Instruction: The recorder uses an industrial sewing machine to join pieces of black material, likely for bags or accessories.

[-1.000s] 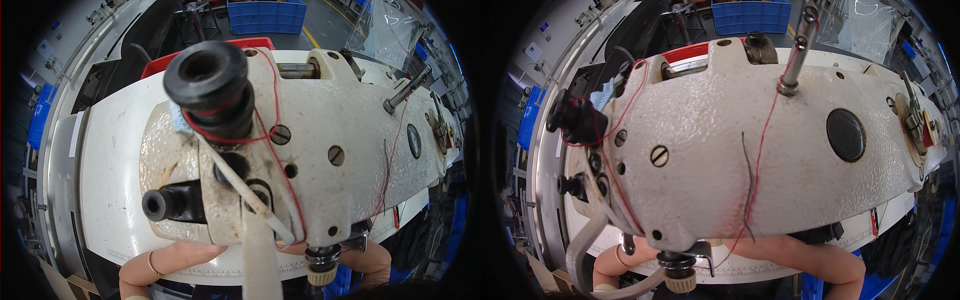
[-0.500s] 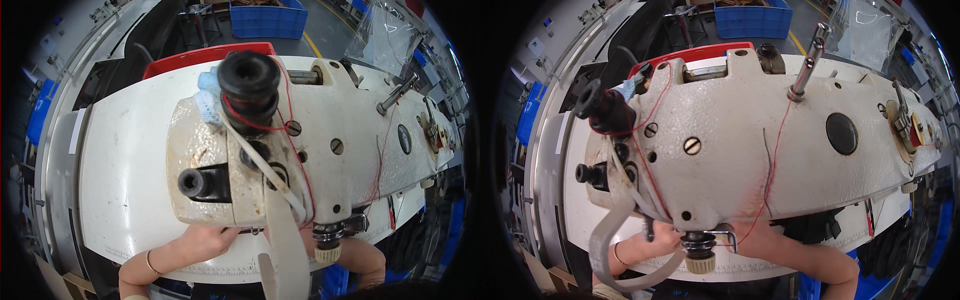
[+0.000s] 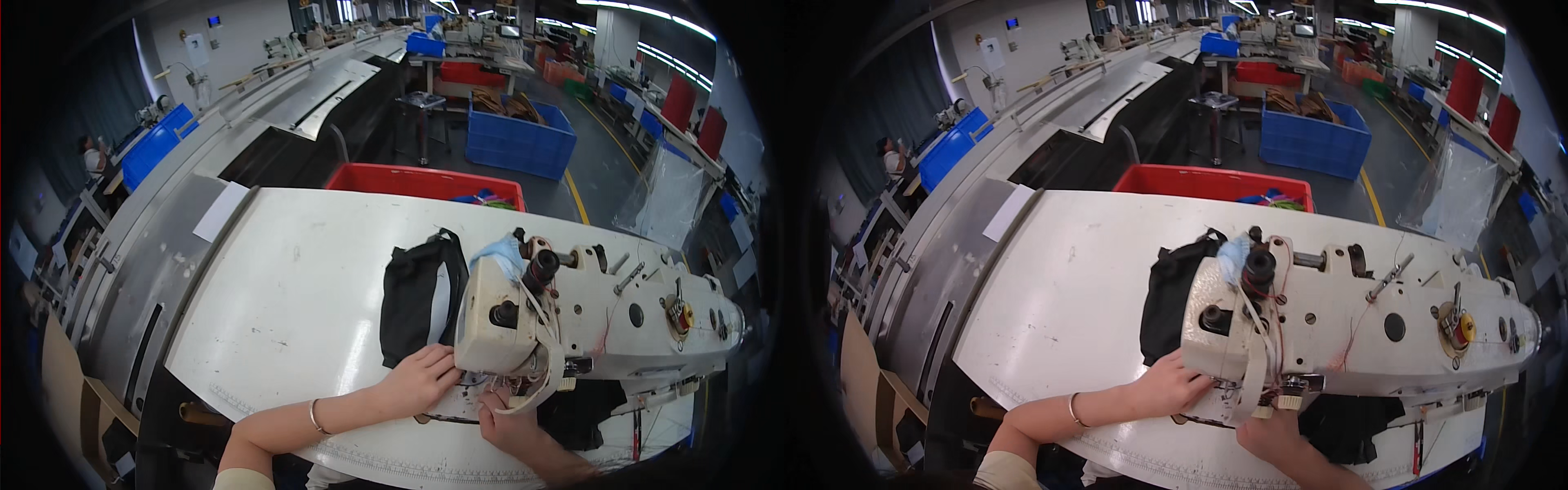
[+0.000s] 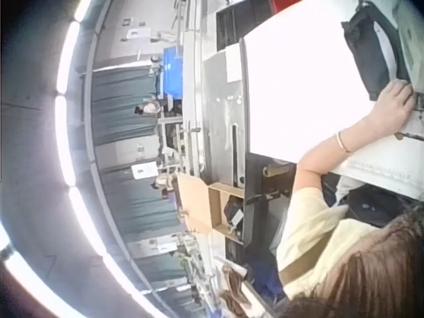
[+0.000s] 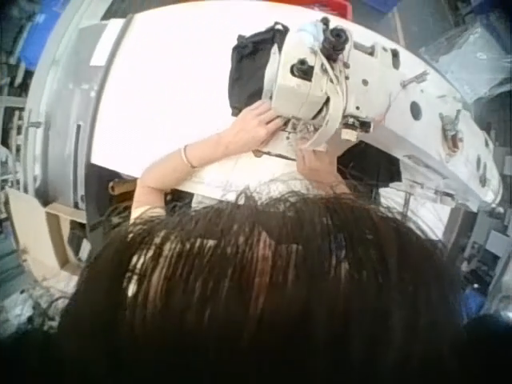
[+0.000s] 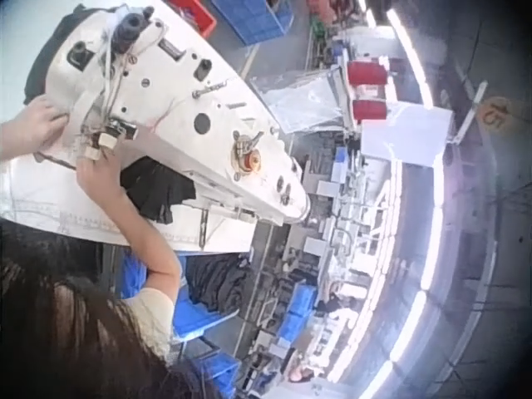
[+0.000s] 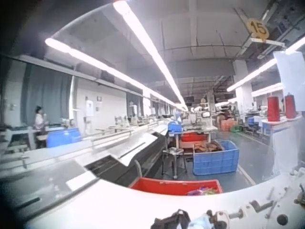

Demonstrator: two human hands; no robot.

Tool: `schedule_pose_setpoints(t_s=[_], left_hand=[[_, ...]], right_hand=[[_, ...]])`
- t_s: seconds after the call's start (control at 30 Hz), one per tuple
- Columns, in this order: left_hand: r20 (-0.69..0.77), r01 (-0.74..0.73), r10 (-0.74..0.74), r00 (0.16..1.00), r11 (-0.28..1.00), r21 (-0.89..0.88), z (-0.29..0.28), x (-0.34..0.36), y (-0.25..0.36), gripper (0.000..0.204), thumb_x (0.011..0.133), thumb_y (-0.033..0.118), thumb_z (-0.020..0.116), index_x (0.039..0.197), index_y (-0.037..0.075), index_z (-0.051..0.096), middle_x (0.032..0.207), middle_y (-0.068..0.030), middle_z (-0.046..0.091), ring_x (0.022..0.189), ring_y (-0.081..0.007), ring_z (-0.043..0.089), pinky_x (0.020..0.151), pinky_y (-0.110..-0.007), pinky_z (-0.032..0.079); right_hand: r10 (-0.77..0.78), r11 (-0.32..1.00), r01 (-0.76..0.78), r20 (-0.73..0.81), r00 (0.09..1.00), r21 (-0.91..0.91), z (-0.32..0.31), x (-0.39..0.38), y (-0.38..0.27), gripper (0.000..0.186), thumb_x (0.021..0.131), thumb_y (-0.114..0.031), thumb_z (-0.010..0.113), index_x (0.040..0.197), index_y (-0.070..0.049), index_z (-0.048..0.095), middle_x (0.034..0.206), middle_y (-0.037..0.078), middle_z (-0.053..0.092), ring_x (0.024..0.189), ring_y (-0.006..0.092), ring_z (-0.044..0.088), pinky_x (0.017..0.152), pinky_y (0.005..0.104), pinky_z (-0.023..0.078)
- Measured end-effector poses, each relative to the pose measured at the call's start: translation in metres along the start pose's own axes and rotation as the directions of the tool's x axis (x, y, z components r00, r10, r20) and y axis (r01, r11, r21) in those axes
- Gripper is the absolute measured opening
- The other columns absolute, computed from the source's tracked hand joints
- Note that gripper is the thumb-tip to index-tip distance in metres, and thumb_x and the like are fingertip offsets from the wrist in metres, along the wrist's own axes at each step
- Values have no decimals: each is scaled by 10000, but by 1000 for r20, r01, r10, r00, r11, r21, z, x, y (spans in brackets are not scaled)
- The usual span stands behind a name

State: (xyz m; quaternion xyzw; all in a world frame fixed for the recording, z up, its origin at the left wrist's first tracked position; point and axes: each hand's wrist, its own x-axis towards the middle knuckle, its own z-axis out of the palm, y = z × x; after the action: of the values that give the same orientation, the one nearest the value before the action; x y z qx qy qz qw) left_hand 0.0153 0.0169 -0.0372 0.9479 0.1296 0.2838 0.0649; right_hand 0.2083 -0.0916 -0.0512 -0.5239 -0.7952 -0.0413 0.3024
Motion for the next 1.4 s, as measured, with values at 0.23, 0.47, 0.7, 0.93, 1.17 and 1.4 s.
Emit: schedule_pose_setpoints(t_s=[0.23,0.47,0.7,0.93,1.17,1.4], left_hand=[[-55,6,-5,998,1000,22,10,-9,0,350,733,106,569,1035,-68,597,1068,-143,568,1044,-281,524,939,-362,419],[-98,-3,6,995,999,37,26,-7,-6,314,739,107,602,1024,-23,601,1043,-123,571,1039,-270,529,905,-361,435],[169,269,-278,945,960,75,-45,-7,26,145,749,141,604,829,27,563,842,-89,516,872,-243,524,782,-359,437],[-2,-363,375,927,897,-253,15,-76,106,139,731,178,622,717,70,536,723,-58,520,699,-229,545,632,-348,445],[-133,-480,468,874,785,-392,-16,-57,173,170,730,191,650,674,92,524,671,-49,513,635,-231,537,577,-358,418],[139,-327,558,818,650,-686,41,-62,164,296,829,322,684,1008,88,664,986,-143,635,901,-310,619,781,-374,493]], right_hand=[[-67,995,64,34,997,78,11,-6,12,196,717,-8,620,905,-59,604,835,75,613,747,237,611,710,381,487],[85,995,-92,133,987,42,13,-17,11,228,813,-68,590,1040,-42,602,789,186,604,756,353,606,658,421,485],[416,60,-636,560,716,769,1,-21,-11,335,964,-288,498,1124,-8,589,1035,185,635,837,282,646,745,396,525],[-107,-507,-825,932,347,249,31,-12,-73,339,977,-307,462,1107,-30,607,979,100,662,902,186,644,771,330,526],[74,-103,-934,939,335,342,19,-9,-111,373,840,-154,695,1163,-30,556,1062,36,634,939,141,615,810,292,491],[-161,-395,-863,901,403,315,-11,-53,-68,335,892,-161,638,1194,-41,559,1069,47,643,932,158,626,833,306,498]])
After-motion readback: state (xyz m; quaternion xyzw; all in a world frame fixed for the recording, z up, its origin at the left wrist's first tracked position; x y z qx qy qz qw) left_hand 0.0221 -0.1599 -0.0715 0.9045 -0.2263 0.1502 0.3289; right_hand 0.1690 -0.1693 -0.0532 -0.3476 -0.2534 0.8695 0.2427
